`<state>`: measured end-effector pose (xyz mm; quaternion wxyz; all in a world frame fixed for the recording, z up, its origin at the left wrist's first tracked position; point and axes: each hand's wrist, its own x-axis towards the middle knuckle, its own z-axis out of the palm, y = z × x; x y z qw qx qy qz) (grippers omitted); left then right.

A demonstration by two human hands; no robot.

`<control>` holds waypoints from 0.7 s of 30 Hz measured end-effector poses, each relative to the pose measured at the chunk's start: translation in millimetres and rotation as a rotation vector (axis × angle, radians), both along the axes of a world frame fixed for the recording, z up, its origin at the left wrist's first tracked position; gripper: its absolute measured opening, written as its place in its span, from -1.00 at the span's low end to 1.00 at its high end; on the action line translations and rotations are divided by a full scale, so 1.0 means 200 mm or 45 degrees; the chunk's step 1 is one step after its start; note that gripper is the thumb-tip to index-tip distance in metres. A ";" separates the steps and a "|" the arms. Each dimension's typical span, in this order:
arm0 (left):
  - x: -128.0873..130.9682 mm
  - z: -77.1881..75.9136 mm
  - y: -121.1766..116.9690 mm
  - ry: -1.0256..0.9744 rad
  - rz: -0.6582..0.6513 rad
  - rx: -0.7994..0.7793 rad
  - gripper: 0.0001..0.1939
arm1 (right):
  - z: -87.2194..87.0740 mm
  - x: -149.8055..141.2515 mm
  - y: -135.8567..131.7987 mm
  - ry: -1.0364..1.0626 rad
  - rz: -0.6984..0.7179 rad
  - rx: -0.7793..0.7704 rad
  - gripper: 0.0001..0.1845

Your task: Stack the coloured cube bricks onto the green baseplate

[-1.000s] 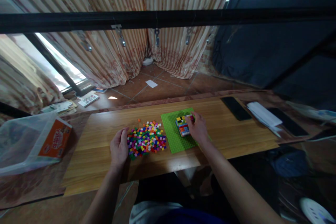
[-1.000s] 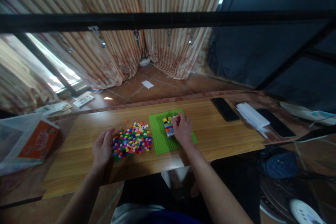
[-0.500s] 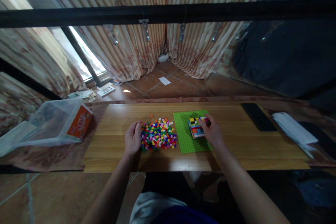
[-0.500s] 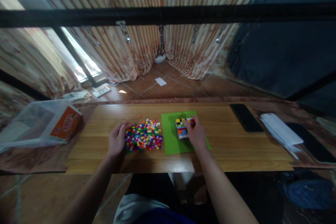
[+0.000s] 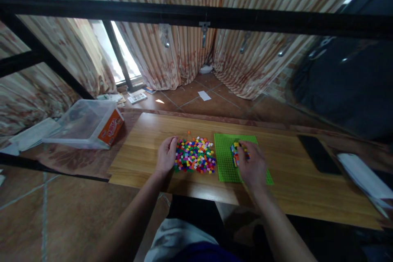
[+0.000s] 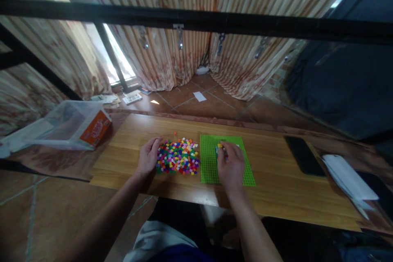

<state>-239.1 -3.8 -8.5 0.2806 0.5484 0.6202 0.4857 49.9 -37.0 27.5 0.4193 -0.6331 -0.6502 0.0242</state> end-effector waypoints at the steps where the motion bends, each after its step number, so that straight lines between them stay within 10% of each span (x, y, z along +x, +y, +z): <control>1: 0.00 0.00 0.00 -0.002 0.001 -0.001 -0.60 | 0.01 -0.06 0.01 -0.007 0.094 -0.019 -0.68; 8: 0.00 0.00 0.00 -0.017 0.012 0.007 -0.61 | -0.06 -0.37 0.27 -0.244 0.304 -0.369 -0.66; 21: 0.00 -0.01 0.01 -0.055 0.049 -0.016 -0.63 | -0.10 -0.42 0.40 -0.434 0.332 -0.626 -0.78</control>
